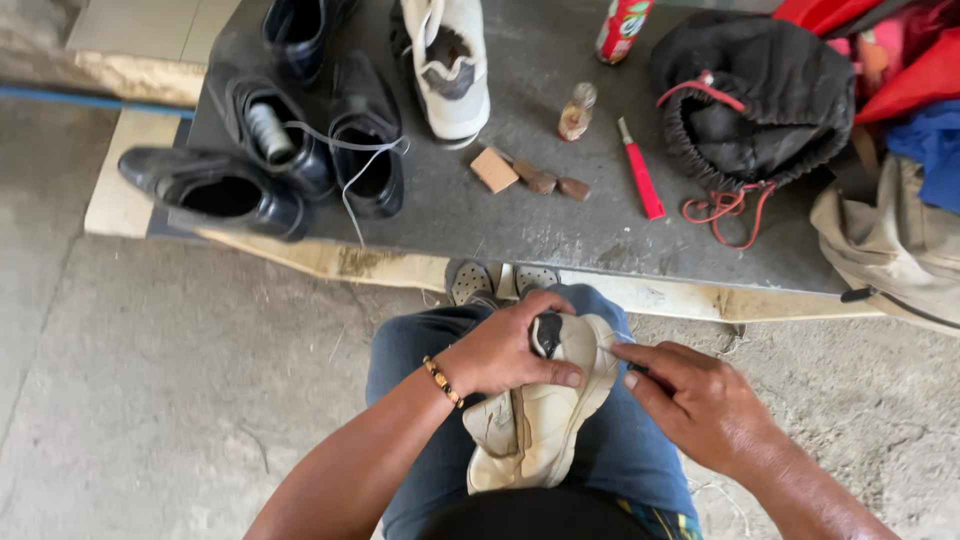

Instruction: The person sits and sews a white sneaker using a needle and thread. They repeatedly push the needle through the shoe's upper and pull the thread to secure the stitching. The person holds the shoe in their lap while working on the repair.

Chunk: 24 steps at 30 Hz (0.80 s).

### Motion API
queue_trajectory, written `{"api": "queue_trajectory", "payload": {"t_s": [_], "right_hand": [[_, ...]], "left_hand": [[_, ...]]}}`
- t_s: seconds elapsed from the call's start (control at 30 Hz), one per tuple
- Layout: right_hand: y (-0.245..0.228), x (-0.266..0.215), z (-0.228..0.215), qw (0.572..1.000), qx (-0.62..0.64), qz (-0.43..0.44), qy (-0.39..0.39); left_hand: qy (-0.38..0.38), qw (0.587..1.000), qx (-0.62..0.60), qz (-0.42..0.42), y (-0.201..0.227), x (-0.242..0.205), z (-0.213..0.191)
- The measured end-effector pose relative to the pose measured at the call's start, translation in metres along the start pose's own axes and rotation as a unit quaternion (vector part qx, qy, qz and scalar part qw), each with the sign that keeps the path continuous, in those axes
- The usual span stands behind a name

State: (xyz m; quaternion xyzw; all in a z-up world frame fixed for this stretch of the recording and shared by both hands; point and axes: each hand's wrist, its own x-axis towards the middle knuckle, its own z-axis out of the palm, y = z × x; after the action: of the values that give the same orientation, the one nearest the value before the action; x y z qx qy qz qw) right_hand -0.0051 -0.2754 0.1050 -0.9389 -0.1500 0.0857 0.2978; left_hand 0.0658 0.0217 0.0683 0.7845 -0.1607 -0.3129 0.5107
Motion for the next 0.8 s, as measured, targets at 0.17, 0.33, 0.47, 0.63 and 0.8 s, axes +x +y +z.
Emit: {"api": "queue_trajectory", "payload": {"t_s": [0.17, 0.33, 0.47, 0.63, 0.8], "right_hand": [[-0.008, -0.004, 0.013, 0.998, -0.011, 0.052, -0.023], [-0.025, 0.014, 0.001, 0.999, -0.026, -0.007, -0.029], [-0.035, 0.025, -0.007, 0.999, 0.032, -0.004, -0.013], [-0.02, 0.025, -0.022, 1.0, 0.009, 0.017, -0.012], [-0.006, 0.014, -0.025, 0.997, 0.035, 0.062, -0.018]], "left_hand": [[-0.006, 0.996, -0.086, -0.015, -0.007, 0.0, -0.004], [0.055, 0.996, -0.076, -0.005, 0.004, -0.024, -0.008], [0.085, 0.986, -0.145, -0.02, 0.001, -0.039, 0.003], [0.064, 0.984, -0.168, -0.001, -0.005, -0.006, 0.029], [0.053, 0.992, -0.113, -0.01, -0.005, 0.018, 0.034]]}}
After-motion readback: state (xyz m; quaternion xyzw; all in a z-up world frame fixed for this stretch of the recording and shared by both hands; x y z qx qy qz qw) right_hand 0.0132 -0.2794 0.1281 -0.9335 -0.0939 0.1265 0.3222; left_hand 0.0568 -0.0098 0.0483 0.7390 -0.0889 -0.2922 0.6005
